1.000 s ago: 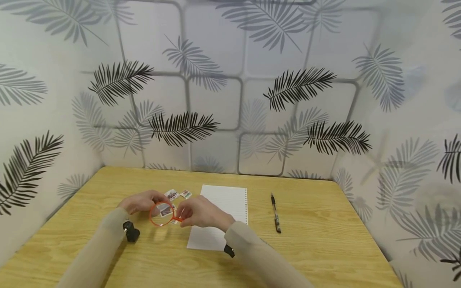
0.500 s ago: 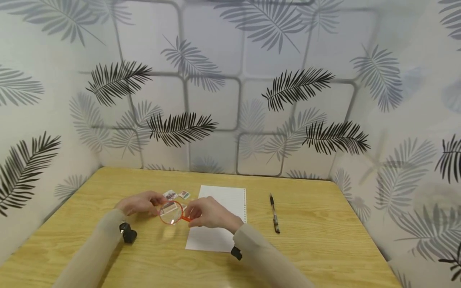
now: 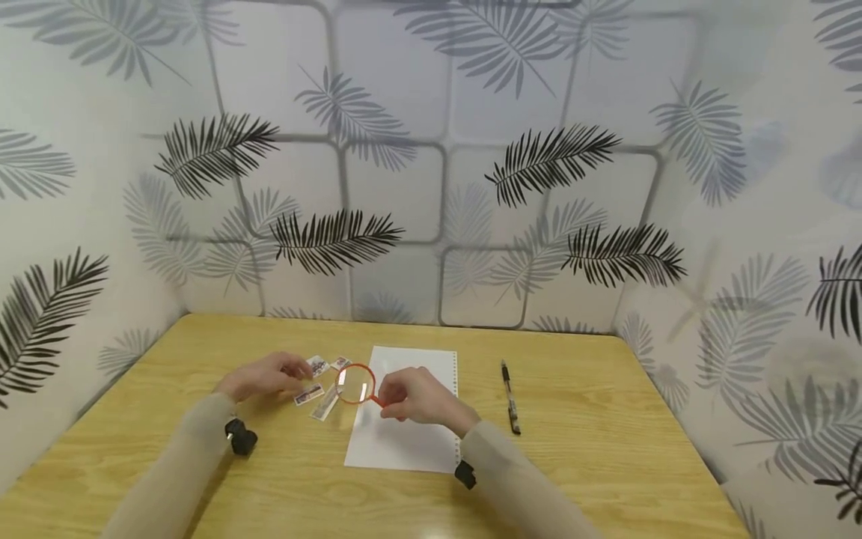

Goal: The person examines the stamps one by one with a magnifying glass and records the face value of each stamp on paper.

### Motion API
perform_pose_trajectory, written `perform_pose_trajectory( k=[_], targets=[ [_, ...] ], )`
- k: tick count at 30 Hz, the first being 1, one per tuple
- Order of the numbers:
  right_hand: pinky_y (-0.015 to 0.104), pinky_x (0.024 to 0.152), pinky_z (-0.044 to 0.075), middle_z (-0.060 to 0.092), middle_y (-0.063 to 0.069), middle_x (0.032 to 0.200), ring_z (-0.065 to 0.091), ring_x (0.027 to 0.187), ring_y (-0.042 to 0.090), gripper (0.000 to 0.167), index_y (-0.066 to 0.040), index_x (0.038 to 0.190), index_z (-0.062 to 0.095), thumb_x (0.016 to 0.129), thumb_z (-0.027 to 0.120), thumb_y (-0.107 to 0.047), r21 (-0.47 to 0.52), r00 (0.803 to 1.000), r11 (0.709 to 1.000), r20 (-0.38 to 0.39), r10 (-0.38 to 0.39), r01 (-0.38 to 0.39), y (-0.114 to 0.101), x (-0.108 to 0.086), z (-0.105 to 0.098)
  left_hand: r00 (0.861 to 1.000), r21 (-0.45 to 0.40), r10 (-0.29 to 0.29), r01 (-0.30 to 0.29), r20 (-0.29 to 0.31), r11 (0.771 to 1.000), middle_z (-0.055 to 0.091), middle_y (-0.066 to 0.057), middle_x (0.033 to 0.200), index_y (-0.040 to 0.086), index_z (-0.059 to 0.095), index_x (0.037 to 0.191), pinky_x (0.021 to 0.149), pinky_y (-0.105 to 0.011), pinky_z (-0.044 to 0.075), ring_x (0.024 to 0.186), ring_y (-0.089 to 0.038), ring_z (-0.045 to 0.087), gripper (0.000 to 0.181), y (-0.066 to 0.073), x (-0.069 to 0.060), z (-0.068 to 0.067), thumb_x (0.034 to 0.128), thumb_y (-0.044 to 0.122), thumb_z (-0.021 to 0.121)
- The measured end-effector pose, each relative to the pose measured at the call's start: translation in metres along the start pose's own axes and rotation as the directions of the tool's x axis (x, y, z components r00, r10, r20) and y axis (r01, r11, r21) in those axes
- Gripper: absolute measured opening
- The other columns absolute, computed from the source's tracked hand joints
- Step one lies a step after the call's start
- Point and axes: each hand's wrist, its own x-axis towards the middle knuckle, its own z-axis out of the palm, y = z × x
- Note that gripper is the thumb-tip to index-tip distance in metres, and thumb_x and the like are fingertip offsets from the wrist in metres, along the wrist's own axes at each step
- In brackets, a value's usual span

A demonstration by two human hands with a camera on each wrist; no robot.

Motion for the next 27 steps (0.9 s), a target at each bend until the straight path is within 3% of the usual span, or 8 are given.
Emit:
perform_pose_trajectory(
  k=[4, 13, 21, 27],
  targets=[
    [0.025, 0.059, 0.054, 0.071, 0.001, 0.078, 0.063, 0.062, 0.009, 0.006, -0.006, 0.093, 0.074, 0.087, 0.073, -0.008, -0.015, 0.999, 0.999, -0.02, 0.032, -0.032, 0.011, -0.007, -0.003, 0.996, 0.065, 0.024, -0.018, -0.082, 0.998, 0.063, -0.012, 0.093, -0.002, 0.064, 0.108, 0.071, -0.03, 0.042, 0.08, -0.017, 0.051, 0.018, 0.007, 0.005, 0.008, 0.0924, 0.007, 0.062],
    [0.026, 0.062, 0.055, 0.074, 0.009, 0.083, 0.065, 0.068, 0.012, 0.018, -0.003, 0.106, 0.075, 0.089, 0.069, -0.004, 0.031, 0.984, 0.986, -0.069, 0.164, -0.162, 0.032, -0.019, -0.013, 0.982, 0.065, 0.014, -0.002, -0.19, 0.998, 0.063, -0.005, 0.096, 0.005, 0.067, 0.111, 0.077, -0.031, 0.044, 0.086, -0.017, 0.053, 0.02, 0.022, 0.019, 0.025, 0.0937, 0.013, 0.062],
    [0.025, 0.059, 0.052, 0.069, 0.003, 0.082, 0.061, 0.066, 0.011, 0.016, -0.004, 0.103, 0.076, 0.087, 0.072, -0.006, 0.021, 0.961, 0.971, -0.145, 0.237, -0.236, 0.045, -0.025, -0.02, 0.981, 0.044, 0.059, -0.051, -0.186, 0.998, 0.063, -0.006, 0.093, 0.002, 0.066, 0.111, 0.073, -0.03, 0.045, 0.082, -0.016, 0.054, 0.021, 0.04, 0.027, 0.04, 0.0928, 0.01, 0.062],
    [0.024, 0.058, 0.049, 0.067, 0.001, 0.078, 0.058, 0.065, 0.01, 0.013, -0.007, 0.098, 0.076, 0.085, 0.075, -0.007, -0.01, 0.938, 0.954, -0.181, 0.294, -0.301, 0.051, -0.028, -0.024, 0.982, 0.039, 0.102, -0.097, -0.162, 0.994, 0.064, -0.007, 0.098, 0.001, 0.064, 0.114, 0.077, -0.031, 0.047, 0.088, -0.018, 0.056, 0.023, 0.051, 0.036, 0.052, 0.093, 0.008, 0.063]
  ],
)
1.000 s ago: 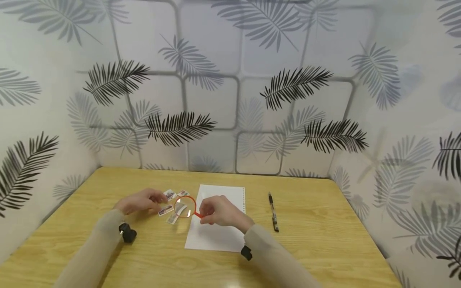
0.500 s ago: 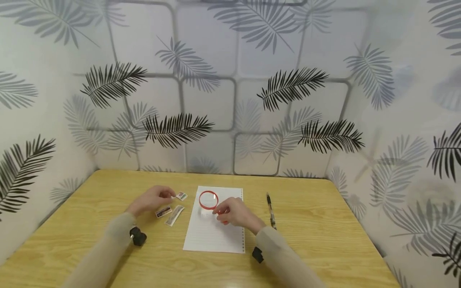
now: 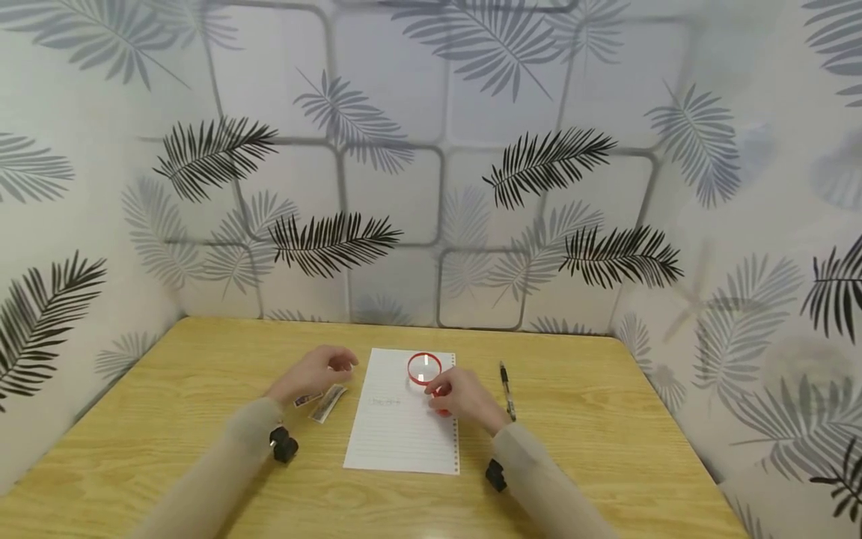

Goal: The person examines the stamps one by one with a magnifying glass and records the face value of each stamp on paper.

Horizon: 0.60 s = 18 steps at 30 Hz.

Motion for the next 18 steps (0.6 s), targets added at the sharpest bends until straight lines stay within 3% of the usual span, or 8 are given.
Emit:
perform_pose_trajectory(
  k=[8, 14, 18],
  targets=[
    [0.023, 0.055, 0.046, 0.065, 0.0, 0.074, 0.056, 0.061, 0.01, 0.01, -0.008, 0.093, 0.076, 0.084, 0.077, -0.012, -0.066, 0.998, 0.996, -0.043, 0.051, -0.054, 0.013, -0.002, -0.011, 0.999, -0.045, -0.007, 0.009, 0.042, 0.999, 0.063, -0.014, 0.116, 0.004, 0.064, 0.121, 0.091, -0.041, 0.048, 0.106, -0.024, 0.057, 0.034, 0.018, 0.009, 0.018, 0.0878, 0.008, 0.071],
    [0.024, 0.054, 0.05, 0.066, 0.004, 0.075, 0.059, 0.061, 0.012, 0.009, -0.004, 0.091, 0.074, 0.083, 0.077, -0.008, -0.028, 0.993, 0.995, -0.072, 0.092, -0.094, 0.019, -0.005, -0.023, 0.994, 0.018, 0.048, -0.05, 0.1, 0.999, 0.065, -0.012, 0.119, 0.005, 0.064, 0.123, 0.094, -0.043, 0.048, 0.11, -0.027, 0.059, 0.041, 0.025, 0.015, 0.03, 0.0836, 0.009, 0.076],
    [0.023, 0.054, 0.049, 0.067, 0.003, 0.076, 0.058, 0.06, 0.011, 0.01, -0.003, 0.089, 0.075, 0.081, 0.078, -0.008, -0.052, 0.99, 0.992, -0.091, 0.107, -0.112, 0.027, -0.005, -0.027, 0.985, 0.0, 0.066, -0.067, 0.16, 0.998, 0.065, -0.011, 0.121, 0.005, 0.064, 0.125, 0.096, -0.042, 0.048, 0.11, -0.026, 0.059, 0.046, 0.026, 0.019, 0.037, 0.0816, 0.01, 0.078]
  ],
)
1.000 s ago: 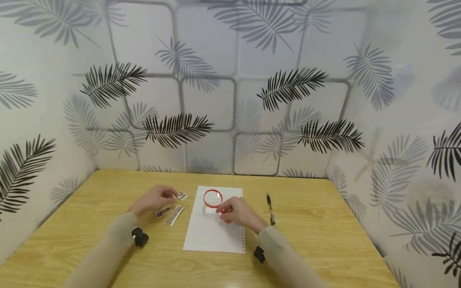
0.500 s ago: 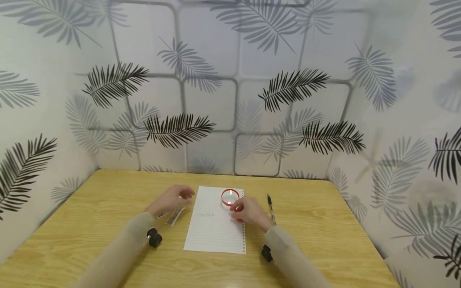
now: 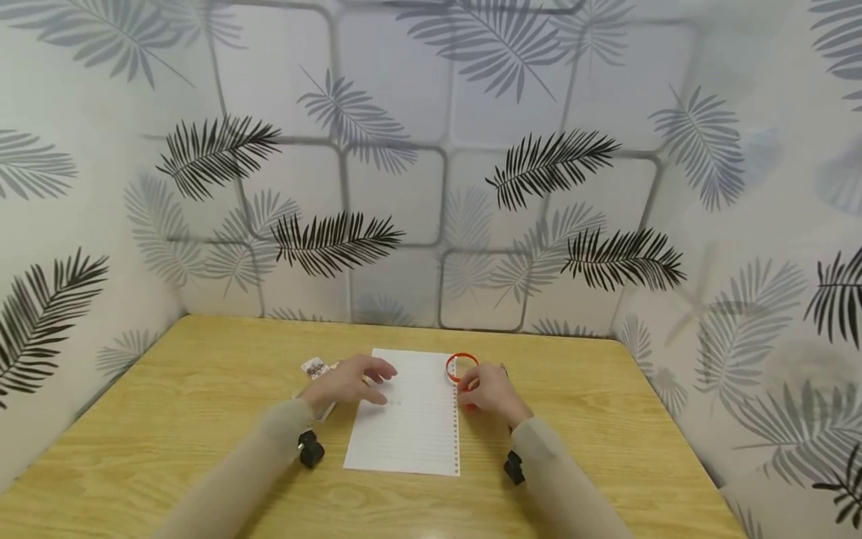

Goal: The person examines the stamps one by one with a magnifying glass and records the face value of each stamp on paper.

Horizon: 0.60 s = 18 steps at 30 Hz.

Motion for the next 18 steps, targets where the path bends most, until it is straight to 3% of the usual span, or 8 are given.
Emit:
perform_pose_trajectory(
  k=[5, 10, 18],
  targets=[
    [0.025, 0.056, 0.051, 0.068, 0.004, 0.078, 0.059, 0.063, 0.013, 0.011, -0.003, 0.089, 0.075, 0.081, 0.079, -0.008, 0.014, 1.0, 1.0, 0.001, 0.023, -0.023, 0.007, -0.002, -0.005, 0.999, -0.01, -0.017, 0.018, 0.045, 1.0, 0.063, -0.006, 0.126, 0.011, 0.066, 0.125, 0.099, -0.045, 0.044, 0.115, -0.025, 0.055, 0.049, 0.003, 0.005, 0.005, 0.0791, 0.011, 0.081],
    [0.029, 0.058, 0.054, 0.068, 0.006, 0.081, 0.061, 0.064, 0.013, 0.011, -0.003, 0.091, 0.073, 0.083, 0.077, -0.009, 0.048, 0.999, 0.998, 0.042, 0.032, -0.034, 0.013, -0.001, -0.008, 0.992, 0.043, -0.066, 0.062, 0.104, 0.997, 0.056, -0.006, 0.134, 0.016, 0.065, 0.126, 0.103, -0.049, 0.041, 0.123, -0.029, 0.049, 0.054, 0.005, 0.005, 0.007, 0.0759, 0.012, 0.084],
    [0.028, 0.06, 0.056, 0.068, 0.006, 0.082, 0.061, 0.063, 0.01, 0.018, -0.003, 0.1, 0.073, 0.086, 0.076, -0.013, 0.129, 0.989, 0.991, 0.15, 0.02, -0.04, 0.029, 0.009, -0.013, 0.979, 0.094, -0.058, 0.04, 0.197, 0.995, 0.047, -0.008, 0.139, 0.014, 0.063, 0.13, 0.108, -0.051, 0.038, 0.129, -0.034, 0.045, 0.062, 0.004, 0.005, 0.006, 0.0726, 0.008, 0.086]
  ],
)
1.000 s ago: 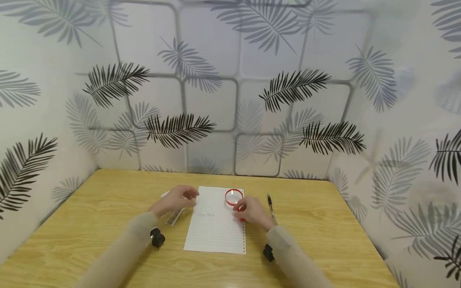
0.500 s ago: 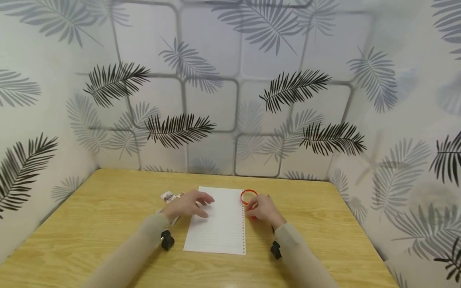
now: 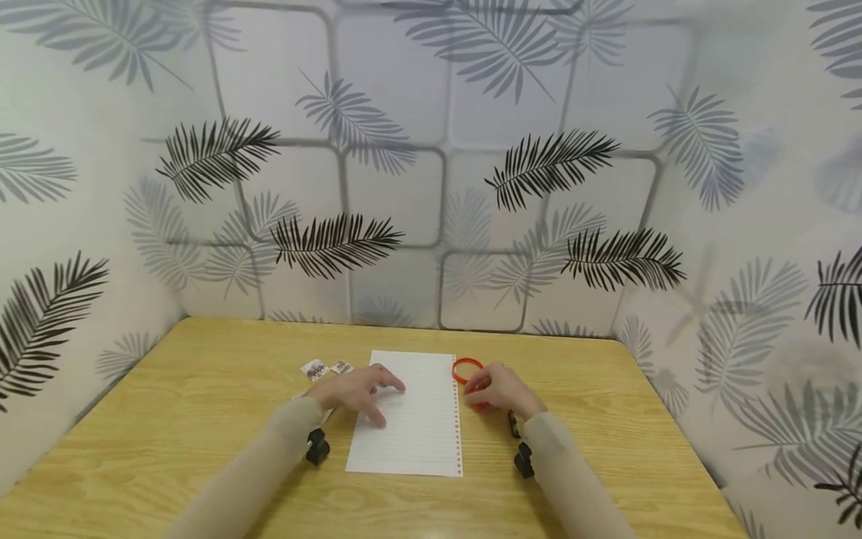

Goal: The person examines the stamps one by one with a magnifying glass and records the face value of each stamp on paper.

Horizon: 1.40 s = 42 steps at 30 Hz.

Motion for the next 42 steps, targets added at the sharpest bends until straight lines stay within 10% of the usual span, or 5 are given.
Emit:
perform_pose_trajectory(
  k=[16, 26, 42],
  targets=[
    [0.023, 0.065, 0.049, 0.067, 0.009, 0.087, 0.056, 0.076, 0.012, 0.037, 0.004, 0.116, 0.068, 0.083, 0.077, -0.008, 0.059, 0.97, 0.984, 0.168, -0.175, 0.168, 0.014, 0.002, -0.017, 1.0, 0.019, -0.015, 0.015, 0.016, 1.0, 0.043, -0.008, 0.142, 0.014, 0.062, 0.131, 0.107, -0.052, 0.038, 0.127, -0.035, 0.046, 0.062, 0.0, 0.001, 0.001, 0.0742, 0.006, 0.084],
    [0.024, 0.066, 0.052, 0.066, 0.009, 0.093, 0.058, 0.078, 0.013, 0.038, 0.002, 0.119, 0.067, 0.084, 0.077, -0.01, 0.114, 0.966, 0.983, 0.195, -0.167, 0.147, 0.018, 0.002, -0.023, 0.999, 0.017, -0.002, 0.002, 0.032, 1.0, 0.042, -0.008, 0.14, 0.015, 0.061, 0.132, 0.106, -0.052, 0.039, 0.126, -0.035, 0.045, 0.062, -0.002, 0.001, 0.0, 0.075, 0.007, 0.084],
    [0.028, 0.056, 0.047, 0.064, 0.014, 0.096, 0.054, 0.065, 0.014, 0.032, 0.002, 0.117, 0.066, 0.092, 0.069, -0.017, 0.144, 0.998, 0.988, 0.01, -0.064, 0.062, 0.045, -0.009, -0.047, 0.998, 0.002, -0.059, 0.059, 0.025, 0.998, 0.038, -0.005, 0.143, 0.016, 0.059, 0.132, 0.11, -0.051, 0.035, 0.132, -0.031, 0.04, 0.06, 0.005, -0.005, 0.002, 0.0779, 0.007, 0.082]
  ],
)
